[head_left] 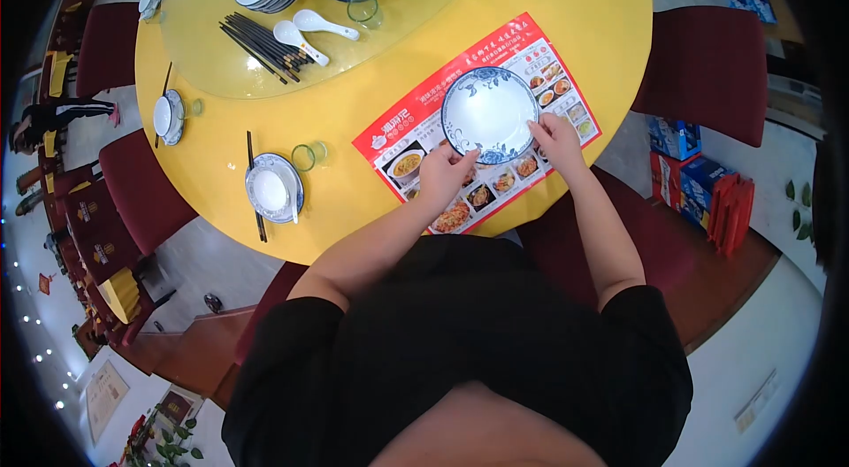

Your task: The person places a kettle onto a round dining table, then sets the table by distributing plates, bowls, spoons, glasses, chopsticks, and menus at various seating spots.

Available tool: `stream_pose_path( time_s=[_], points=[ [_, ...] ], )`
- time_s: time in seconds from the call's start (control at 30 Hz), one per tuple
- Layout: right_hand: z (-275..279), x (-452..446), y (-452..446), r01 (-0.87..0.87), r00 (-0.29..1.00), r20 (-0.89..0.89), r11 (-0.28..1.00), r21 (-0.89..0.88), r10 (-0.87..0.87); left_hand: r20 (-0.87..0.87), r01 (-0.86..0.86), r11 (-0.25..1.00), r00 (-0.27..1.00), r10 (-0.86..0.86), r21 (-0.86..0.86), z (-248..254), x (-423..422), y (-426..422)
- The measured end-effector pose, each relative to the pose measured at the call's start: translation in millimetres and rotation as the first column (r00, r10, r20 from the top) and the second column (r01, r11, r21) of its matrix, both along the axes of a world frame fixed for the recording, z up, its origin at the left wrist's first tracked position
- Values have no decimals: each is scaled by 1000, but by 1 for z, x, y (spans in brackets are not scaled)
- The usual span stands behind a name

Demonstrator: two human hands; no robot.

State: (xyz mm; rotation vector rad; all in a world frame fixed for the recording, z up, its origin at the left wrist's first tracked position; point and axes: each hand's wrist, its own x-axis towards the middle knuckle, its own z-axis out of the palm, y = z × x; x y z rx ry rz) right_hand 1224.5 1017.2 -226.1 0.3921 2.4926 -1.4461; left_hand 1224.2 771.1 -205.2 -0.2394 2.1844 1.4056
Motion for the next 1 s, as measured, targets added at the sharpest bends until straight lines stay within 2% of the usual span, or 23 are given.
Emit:
stream_pose_path(
  time_s=[0.07, 0.1, 0.2, 0.33, 0.43, 0.5, 0.53, 0.57, 0.6, 0.67, 0.7, 0.73, 0.77, 0.8, 0.87, 0.93, 1.0],
  points=[
    [-1, -2, 4, -40, 999, -13, 997, 68, 41, -3, 11, 1000, 1000, -11, -22, -27, 6, 3],
    [-1, -1, 5, -22, 1000, -4, 999, 31, 22, 64, -5, 1000, 998, 4, 14, -27, 5, 5],
    [-5, 3, 9, -69, 996, -56, 990, 125, 76, 123, 58, 996, 991, -51, -61, -24, 11, 8],
    [-1, 11, 7, -111, 994, 3, 974, 198, 112, 114, 63, 997, 992, -59, -35, -22, 21, 3],
    [8, 12, -9, -90, 996, 32, 972, 217, 85, 178, 250, 966, 950, -258, 65, -13, 14, -23],
    [25, 4, -22, -187, 982, 50, 879, 438, 184, 263, 337, 926, 890, -372, 170, 3, 5, -49],
    [37, -1, -29, -226, 972, 64, 811, 540, 228, 227, 268, 947, 925, -304, 179, 20, -1, -66],
    [45, -9, -36, -192, 980, 76, 777, 599, 183, 187, 201, 961, 953, -237, 189, 40, -9, -86],
    [56, -26, -44, -134, 988, 14, 820, 557, 152, 148, 135, 970, 975, -167, 201, 51, -18, -106],
    [83, -69, -61, -27, 991, -102, 891, 454, 82, -96, -105, 994, 989, 108, 39, 43, -55, -148],
    [95, -97, -77, -21, 971, -207, 908, 419, 118, -136, -260, 950, 949, 285, 175, 58, -83, -173],
    [108, -129, -98, -20, 939, -310, 923, 384, 150, -251, -317, 927, 898, 362, 202, 73, -111, -198],
    [125, -158, -127, -49, 919, -368, 969, 243, 139, -518, -341, 931, 777, 359, 134, 54, -151, -229],
    [138, -188, -156, -78, 915, -383, 987, 138, 126, -425, -456, 885, 785, 451, 96, 81, -178, -243],
    [152, -252, -211, -185, 902, -390, 982, 43, 187, -437, -572, 820, 742, 508, -19, 92, -233, -270],
    [145, -311, -256, -262, 907, -335, 965, 25, 255, -437, -450, 853, 844, 310, -265, 81, -288, -298],
    [147, -338, -297, -207, 937, -263, 972, 113, 230, -386, -347, 827, 906, 174, -442, 80, -318, -308]
  ],
)
